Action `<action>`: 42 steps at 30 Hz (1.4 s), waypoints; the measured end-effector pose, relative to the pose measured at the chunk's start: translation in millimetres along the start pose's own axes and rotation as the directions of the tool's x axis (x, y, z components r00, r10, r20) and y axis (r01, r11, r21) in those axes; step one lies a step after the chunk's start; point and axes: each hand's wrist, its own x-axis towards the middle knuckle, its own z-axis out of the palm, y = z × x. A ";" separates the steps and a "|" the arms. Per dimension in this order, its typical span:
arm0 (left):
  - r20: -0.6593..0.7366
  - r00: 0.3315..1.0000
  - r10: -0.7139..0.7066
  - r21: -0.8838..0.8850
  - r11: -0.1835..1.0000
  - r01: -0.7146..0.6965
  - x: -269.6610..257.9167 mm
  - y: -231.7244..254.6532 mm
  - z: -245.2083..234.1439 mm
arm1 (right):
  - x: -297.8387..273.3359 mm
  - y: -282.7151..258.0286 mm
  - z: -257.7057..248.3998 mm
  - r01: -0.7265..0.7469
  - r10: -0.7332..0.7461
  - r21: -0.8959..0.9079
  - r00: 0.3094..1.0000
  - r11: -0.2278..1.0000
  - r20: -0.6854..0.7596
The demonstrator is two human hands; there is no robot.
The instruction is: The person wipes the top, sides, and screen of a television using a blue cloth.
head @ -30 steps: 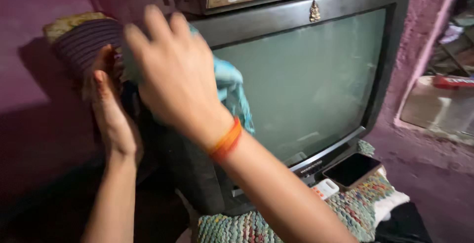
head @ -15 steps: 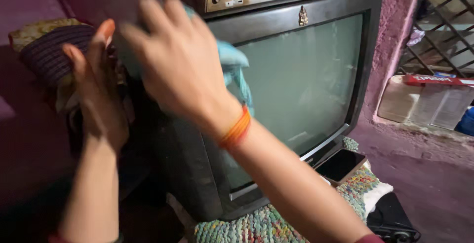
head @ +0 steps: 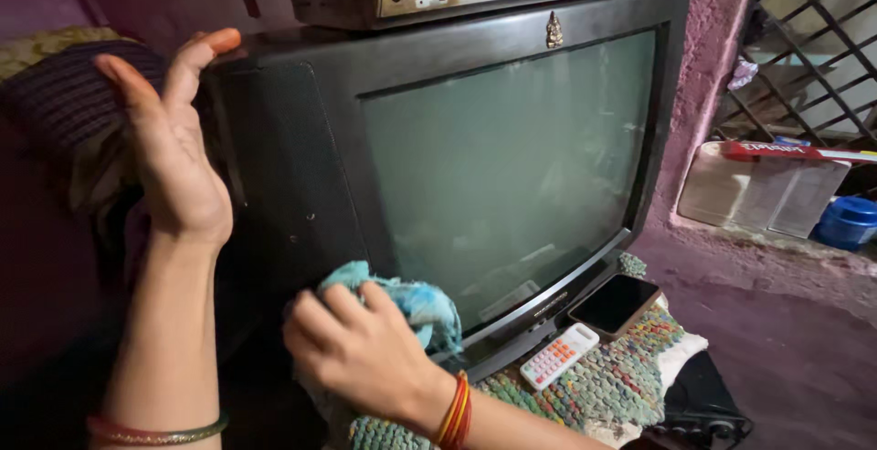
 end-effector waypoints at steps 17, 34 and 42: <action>0.063 0.997 -0.054 -0.072 0.996 0.058 1.0 11.0 -6.2 | 54.9 1.2 6.9 -0.112 0.092 -0.138 0.985 0.984 -0.143; 0.143 0.979 -0.146 -0.236 0.955 0.177 -9.0 3.3 -13.9 | 113.2 36.4 -21.2 -0.240 0.205 -0.057 0.913 0.969 -0.352; 0.098 0.988 0.116 0.000 0.993 -0.117 -18.6 -28.4 -11.6 | 49.1 -2.9 2.7 -0.198 0.185 -0.061 0.968 0.978 -0.171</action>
